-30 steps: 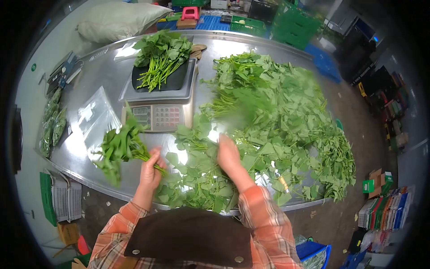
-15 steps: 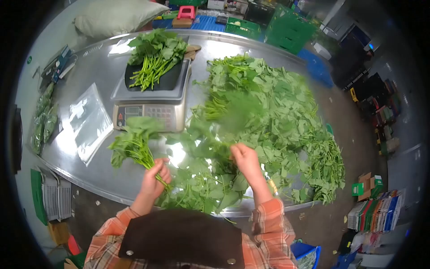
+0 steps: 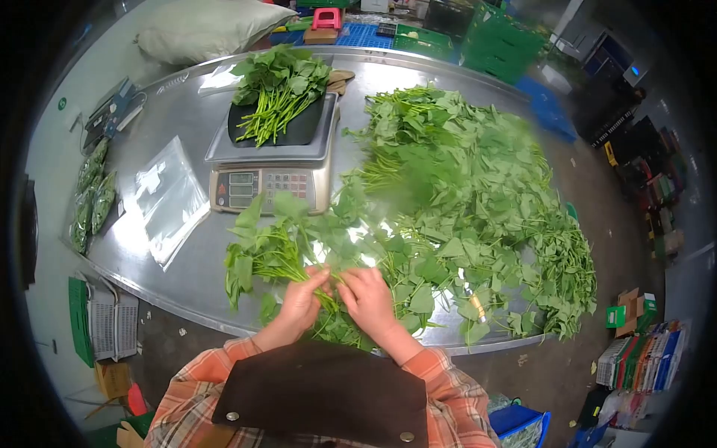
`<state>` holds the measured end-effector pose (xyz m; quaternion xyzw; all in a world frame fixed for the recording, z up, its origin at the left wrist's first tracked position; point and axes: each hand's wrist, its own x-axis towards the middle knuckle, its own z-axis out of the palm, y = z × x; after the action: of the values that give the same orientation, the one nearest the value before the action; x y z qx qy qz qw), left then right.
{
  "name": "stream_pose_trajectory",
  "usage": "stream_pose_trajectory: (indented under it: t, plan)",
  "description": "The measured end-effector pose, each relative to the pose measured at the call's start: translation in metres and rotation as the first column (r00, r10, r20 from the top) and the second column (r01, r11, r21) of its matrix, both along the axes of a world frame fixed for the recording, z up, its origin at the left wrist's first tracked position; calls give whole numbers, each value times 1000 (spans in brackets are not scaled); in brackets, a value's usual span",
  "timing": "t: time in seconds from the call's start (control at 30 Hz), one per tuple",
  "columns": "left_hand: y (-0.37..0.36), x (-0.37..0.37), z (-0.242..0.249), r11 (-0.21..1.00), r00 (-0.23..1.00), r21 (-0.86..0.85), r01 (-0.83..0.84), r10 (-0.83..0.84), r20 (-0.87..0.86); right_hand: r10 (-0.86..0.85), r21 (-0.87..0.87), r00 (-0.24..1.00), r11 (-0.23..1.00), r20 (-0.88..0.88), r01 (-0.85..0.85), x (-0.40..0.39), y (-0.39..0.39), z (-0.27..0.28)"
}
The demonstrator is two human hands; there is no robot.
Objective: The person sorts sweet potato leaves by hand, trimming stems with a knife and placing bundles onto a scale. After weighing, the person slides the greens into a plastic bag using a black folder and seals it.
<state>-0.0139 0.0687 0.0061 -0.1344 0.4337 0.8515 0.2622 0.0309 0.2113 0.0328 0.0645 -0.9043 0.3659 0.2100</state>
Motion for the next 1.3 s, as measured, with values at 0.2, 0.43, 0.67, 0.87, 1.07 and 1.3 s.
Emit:
stream_pose_trajectory:
  t: [0.2,0.43,0.67,0.87,1.07,1.3]
  plan:
    - [-3,-2,-5,983,976,25,-180,175,133,-36,-671,978,722,206,168,-2,-1,-14]
    - [-46,-25,12,970,972,56,237,-236,-11,543,-760,652,645,529,80,6,53,-24]
    - [-37,-25,30,935,920,-25,354,-353,-167,580,-784,571,586,582,203,-1,16,-18]
    - [-43,-39,0,997,1000,75,-15,13,24,241,-896,938,426,247,127,4,14,4]
    - [-49,-49,-17,996,992,45,-83,78,99,253,-932,940,336,231,139,21,21,20]
    - [-39,-30,27,935,926,-139,326,-345,-155,222,-650,840,736,496,189,-4,21,5]
